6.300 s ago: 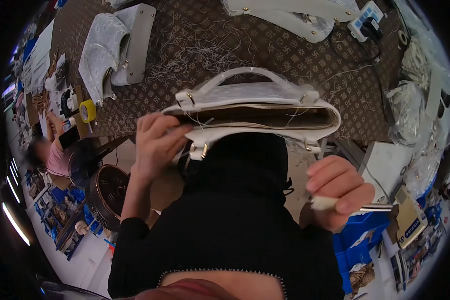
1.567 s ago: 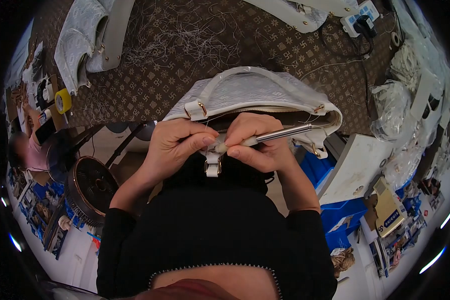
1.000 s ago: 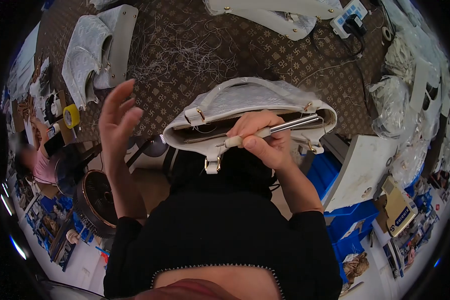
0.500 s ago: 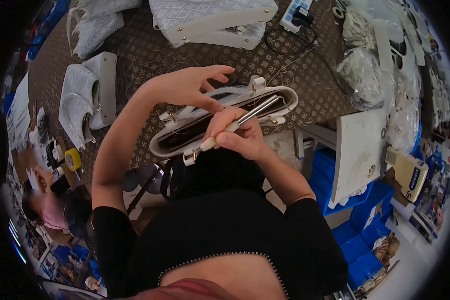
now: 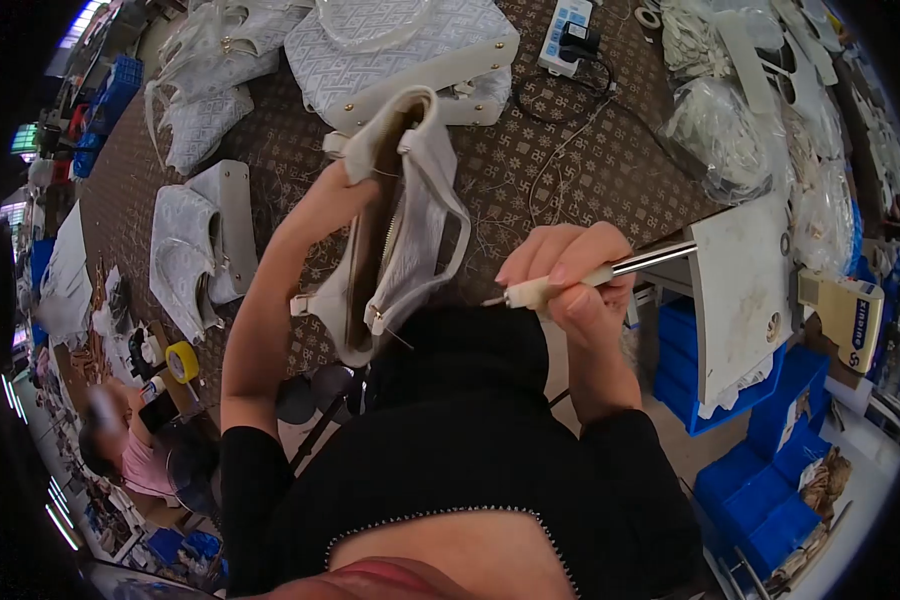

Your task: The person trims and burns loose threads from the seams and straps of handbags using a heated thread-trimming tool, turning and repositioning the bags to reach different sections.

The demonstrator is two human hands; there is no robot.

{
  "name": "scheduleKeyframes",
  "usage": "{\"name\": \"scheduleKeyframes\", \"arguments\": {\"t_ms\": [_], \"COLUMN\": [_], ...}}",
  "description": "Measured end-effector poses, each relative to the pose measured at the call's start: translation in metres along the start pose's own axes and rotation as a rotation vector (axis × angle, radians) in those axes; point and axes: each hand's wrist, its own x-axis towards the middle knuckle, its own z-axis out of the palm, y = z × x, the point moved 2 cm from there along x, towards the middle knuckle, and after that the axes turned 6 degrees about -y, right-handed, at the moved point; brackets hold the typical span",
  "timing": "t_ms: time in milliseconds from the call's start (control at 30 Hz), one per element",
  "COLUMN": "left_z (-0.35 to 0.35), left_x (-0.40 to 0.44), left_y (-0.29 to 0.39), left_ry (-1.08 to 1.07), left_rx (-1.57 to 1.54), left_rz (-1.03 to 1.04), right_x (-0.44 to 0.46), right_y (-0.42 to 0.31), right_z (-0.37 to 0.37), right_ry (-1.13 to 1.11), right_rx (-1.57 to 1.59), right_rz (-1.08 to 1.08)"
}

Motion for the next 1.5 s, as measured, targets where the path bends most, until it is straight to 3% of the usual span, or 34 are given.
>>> {"name": "scheduleKeyframes", "arguments": {"t_ms": [33, 133, 233, 267, 333, 367, 433, 500, 733, 867, 933, 967, 1000, 1067, 1100, 1167, 1200, 1267, 1333, 1400, 1500], "left_z": [-0.009, -0.028, -0.032, -0.023, -0.005, -0.001, 0.035, 0.058, 0.109, 0.098, 0.091, 0.082, 0.077, 0.066, 0.068, 0.072, 0.068, 0.068, 0.067, 0.066, 0.074], "left_x": [-0.005, -0.064, -0.114, -0.124, -0.142, -0.145, -0.146, -0.152, -0.159, -0.169, -0.186, -0.188, -0.186, -0.179, -0.164, -0.124, -0.111, -0.092, -0.092, -0.097, -0.096], "left_y": [-0.017, -0.01, -0.03, -0.038, -0.053, -0.072, -0.085, -0.089, -0.069, -0.04, -0.024, -0.013, -0.007, 0.012, 0.011, 0.008, 0.006, -0.001, -0.003, 0.003, 0.003], "left_ry": [0.076, 0.275, 0.612, 0.622, 0.8, 0.783, 0.891, 0.925, 0.732, 0.464, -0.005, -0.186, -0.194, 0.131, 0.124, 0.008, 0.002, -0.246, -0.293, -0.451, -0.376], "left_rx": [-0.093, -0.223, -0.575, -0.58, -0.764, -1.013, -1.261, -1.269, -1.381, -1.293, -0.631, -0.221, -0.223, 0.045, 0.042, 0.149, 0.15, 0.086, 0.018, -0.064, -0.088], "left_rz": [0.104, 0.021, -0.044, -0.053, 0.093, 0.013, 0.051, 0.071, -0.173, -0.289, -0.429, -0.278, -0.28, 0.295, 0.291, 0.5, 0.504, 0.288, 0.324, 0.231, 0.278], "right_x": [0.001, 0.002, 0.001, 0.001, 0.004, 0.005, 0.005, 0.005, -0.024, -0.019, -0.012, -0.01, -0.01, -0.011, -0.012, -0.014, -0.014, -0.013, -0.014, -0.014, -0.008], "right_y": [-0.001, 0.004, 0.014, 0.018, 0.026, 0.03, 0.039, 0.046, 0.083, 0.093, 0.092, 0.092, 0.093, 0.093, 0.093, 0.092, 0.091, 0.091, 0.091, 0.094, 0.094], "right_z": [-0.004, -0.004, 0.002, 0.006, 0.02, 0.026, 0.038, 0.046, 0.033, 0.023, 0.023, 0.021, 0.021, 0.021, 0.021, 0.02, 0.018, 0.015, 0.011, 0.01, 0.014], "right_ry": [-0.014, -0.023, -0.04, -0.004, -0.007, -0.009, -0.054, -0.046, 0.074, 0.162, 0.252, 0.248, 0.241, 0.251, 0.257, 0.25, 0.241, 0.265, 0.295, 0.259, 0.203], "right_rx": [-0.052, -0.042, -0.103, -0.136, -0.209, -0.292, -0.353, -0.445, -0.569, -0.481, -0.4, -0.389, -0.377, -0.363, -0.347, -0.359, -0.373, -0.353, -0.332, -0.334, -0.349], "right_rz": [-0.009, -0.031, 0.014, 0.05, 0.106, 0.148, 0.226, 0.326, 0.567, 0.433, 0.465, 0.491, 0.522, 0.519, 0.507, 0.513, 0.514, 0.493, 0.477, 0.432, 0.452]}}
